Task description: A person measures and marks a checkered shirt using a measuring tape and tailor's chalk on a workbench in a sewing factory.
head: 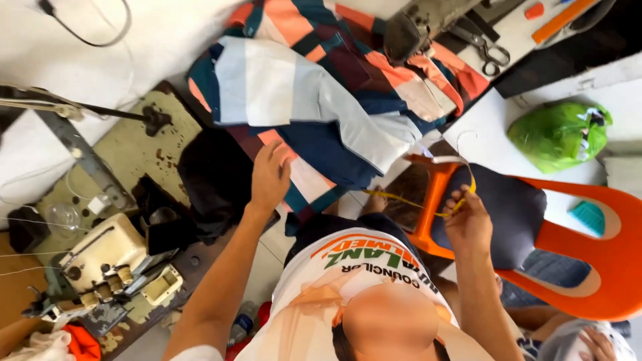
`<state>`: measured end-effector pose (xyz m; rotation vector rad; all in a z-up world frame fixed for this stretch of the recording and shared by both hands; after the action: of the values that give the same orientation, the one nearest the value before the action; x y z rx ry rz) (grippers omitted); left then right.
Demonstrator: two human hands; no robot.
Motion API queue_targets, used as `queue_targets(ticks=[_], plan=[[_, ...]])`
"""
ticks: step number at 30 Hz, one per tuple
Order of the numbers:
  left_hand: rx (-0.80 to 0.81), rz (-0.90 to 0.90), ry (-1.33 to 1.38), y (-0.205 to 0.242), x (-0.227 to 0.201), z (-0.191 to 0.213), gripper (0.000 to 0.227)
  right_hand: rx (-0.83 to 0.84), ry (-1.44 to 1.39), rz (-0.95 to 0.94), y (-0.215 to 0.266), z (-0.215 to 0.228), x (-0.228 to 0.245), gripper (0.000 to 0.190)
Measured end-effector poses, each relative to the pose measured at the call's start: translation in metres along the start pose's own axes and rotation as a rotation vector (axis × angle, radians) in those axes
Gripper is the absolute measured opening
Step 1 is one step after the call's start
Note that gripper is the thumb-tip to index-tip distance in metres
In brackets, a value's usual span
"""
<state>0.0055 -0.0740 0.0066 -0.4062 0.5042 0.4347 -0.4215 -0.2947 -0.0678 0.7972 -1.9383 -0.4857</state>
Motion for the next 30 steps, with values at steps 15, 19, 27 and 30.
queue_targets(ticks=[15,19,27,30], plan=[[0.048,-0.441,0.073,-0.122,-0.163,-0.059,0.013,0.522,1.068,0.541,0.010,-0.251,0.009,0.096],[0.158,-0.270,0.069,-0.097,-0.098,-0.040,0.043,0.309,1.139,0.403,0.001,-0.217,0.022,0.021],[0.377,0.179,0.147,-0.067,0.043,-0.015,0.029,-0.098,0.923,0.393,-0.004,-0.128,0.064,0.019],[0.378,0.041,0.146,-0.101,-0.027,0.006,0.036,-0.030,1.154,0.384,0.034,-0.164,0.064,0.046]])
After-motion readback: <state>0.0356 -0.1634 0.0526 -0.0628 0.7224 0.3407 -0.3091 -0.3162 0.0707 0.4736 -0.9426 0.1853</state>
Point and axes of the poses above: each hand's wrist, its own y-axis away from the middle knuckle, its own z-axis out of the back of the hand, x = y × z, the point moved 8 cm from there along -y, towards the middle knuckle, and after that the axes turned 7 degrees about x, right-handed, at the moved point
